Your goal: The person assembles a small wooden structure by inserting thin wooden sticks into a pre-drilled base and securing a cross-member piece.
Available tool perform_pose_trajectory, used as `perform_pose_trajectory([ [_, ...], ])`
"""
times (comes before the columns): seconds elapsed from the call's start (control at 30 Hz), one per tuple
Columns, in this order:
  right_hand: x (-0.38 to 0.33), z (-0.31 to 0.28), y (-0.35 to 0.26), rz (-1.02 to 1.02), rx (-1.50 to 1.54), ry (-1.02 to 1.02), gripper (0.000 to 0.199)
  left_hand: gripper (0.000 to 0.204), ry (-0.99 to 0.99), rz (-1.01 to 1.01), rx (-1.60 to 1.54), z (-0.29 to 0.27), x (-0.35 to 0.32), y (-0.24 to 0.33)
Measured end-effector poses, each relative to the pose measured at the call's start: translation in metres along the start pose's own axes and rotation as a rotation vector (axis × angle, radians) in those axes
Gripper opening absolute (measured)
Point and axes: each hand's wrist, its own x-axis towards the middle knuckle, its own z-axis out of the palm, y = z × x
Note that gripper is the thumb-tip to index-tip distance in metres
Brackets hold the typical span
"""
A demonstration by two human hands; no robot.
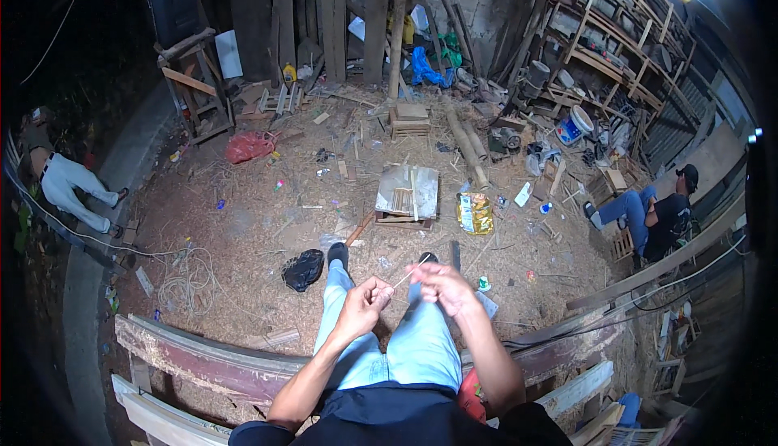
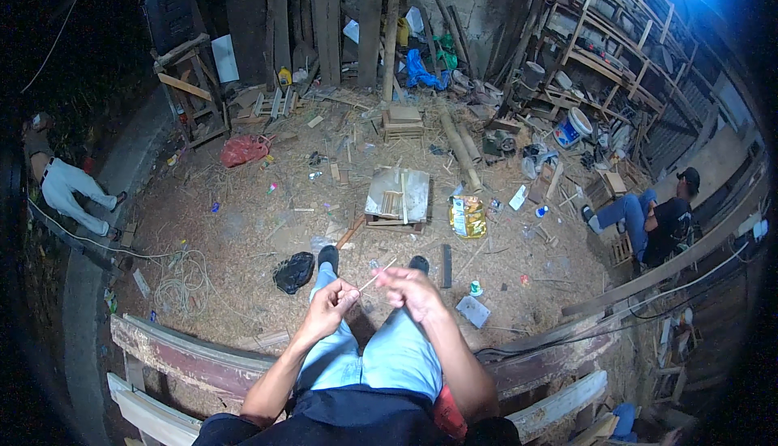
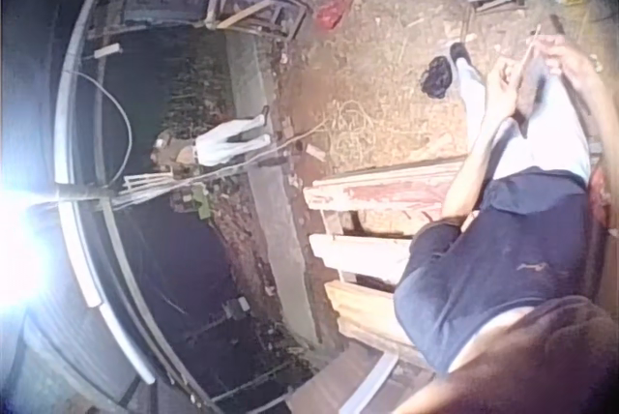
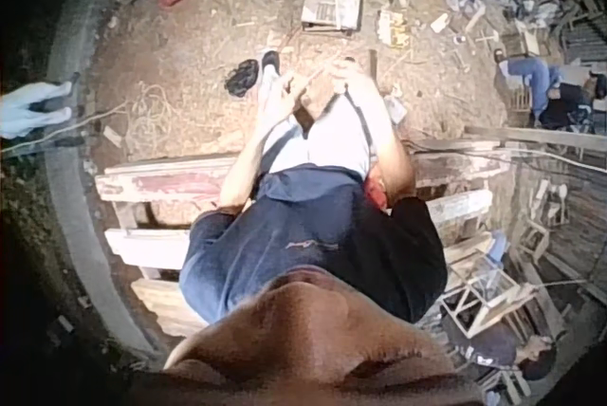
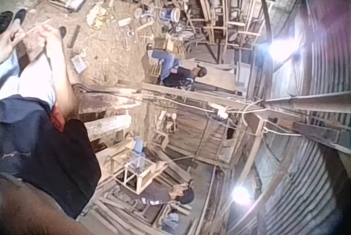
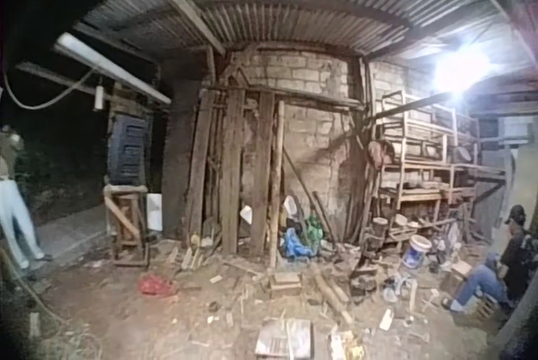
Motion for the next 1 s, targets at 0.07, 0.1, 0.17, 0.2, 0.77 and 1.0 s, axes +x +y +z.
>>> perform_pose_trajectory([
  [0.07,0.000,-0.011,-0.010,-0.062,0.022,0.049,0.024,0.014,-0.016,0.003,-0.041,-0.002,-0.005,0.000],
  [0.1,-0.001,-0.016,-0.011,-0.104,0.069,0.057,0.024,0.014,-0.027,0.007,-0.064,-0.002,-0.007,0.001],
  [0.17,-0.004,-0.017,-0.012,-0.163,0.059,0.078,0.026,0.015,-0.009,-0.026,-0.106,-0.006,-0.010,0.002],
  [0.2,-0.008,-0.014,-0.013,-0.180,0.002,0.091,0.028,0.015,0.001,-0.043,-0.127,-0.008,-0.011,0.003],
  [0.77,-0.011,-0.034,-0.017,-0.224,-0.059,0.189,0.021,0.015,0.043,0.071,0.277,0.005,-0.007,0.006],
  [1.0,-0.016,-0.025,-0.016,-0.339,-0.133,0.179,0.031,0.015,-0.015,-0.042,-0.091,0.000,0.006,-0.009],
])
